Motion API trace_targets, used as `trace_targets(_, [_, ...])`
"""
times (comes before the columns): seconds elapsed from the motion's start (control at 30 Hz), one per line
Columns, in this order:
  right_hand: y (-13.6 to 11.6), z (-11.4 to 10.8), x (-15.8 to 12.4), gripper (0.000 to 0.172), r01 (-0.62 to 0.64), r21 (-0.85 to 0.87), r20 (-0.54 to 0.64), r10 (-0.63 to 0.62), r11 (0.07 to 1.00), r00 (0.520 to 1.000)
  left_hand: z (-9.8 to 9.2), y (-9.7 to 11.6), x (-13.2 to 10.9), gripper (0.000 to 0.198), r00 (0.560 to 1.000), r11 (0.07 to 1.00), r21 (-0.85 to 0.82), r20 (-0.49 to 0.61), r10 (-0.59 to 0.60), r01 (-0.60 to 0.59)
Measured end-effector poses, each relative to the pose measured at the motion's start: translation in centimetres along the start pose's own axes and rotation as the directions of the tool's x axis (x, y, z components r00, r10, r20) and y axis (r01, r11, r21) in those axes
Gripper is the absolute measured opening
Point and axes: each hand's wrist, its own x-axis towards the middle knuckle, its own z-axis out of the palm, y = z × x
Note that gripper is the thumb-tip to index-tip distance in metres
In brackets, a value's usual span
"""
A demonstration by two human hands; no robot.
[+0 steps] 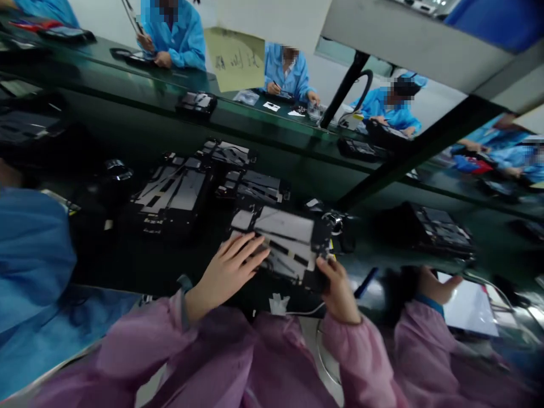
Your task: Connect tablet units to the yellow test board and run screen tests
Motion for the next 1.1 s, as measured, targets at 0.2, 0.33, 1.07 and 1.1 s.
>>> trace_targets(0.2, [7.5,0.9,0.2,0.044,0.142,-0.296,0.106,-0.115,0.945,0.988,2.1,1.6,-6.8,0.043,0.981,0.983,0.004,0.066,-0.185,0.185])
trace_targets(0.33, [7.7,1.0,1.1,0.039,0.489,-0.650,0.174,-0.513,0.582,0.841,3.4,3.4,-4.7,0.044,0.970,0.971,-0.003,0.057,-0.238,0.238])
trace_targets(1.07, [8.4,1.1,1.0,0.031,0.576,-0.662,0.187,-0.639,0.479,0.746,2.4,-0.1,-10.9,0.031,0.826,0.840,0.024,-0.203,-0.527,0.542])
trace_targets(1.1, [8.2,1.2,0.8,0.032,0.569,-0.661,0.180,-0.633,0.489,0.753,2.3,-0.1,-10.7,0.029,0.817,0.838,0.015,-0.233,-0.527,0.545])
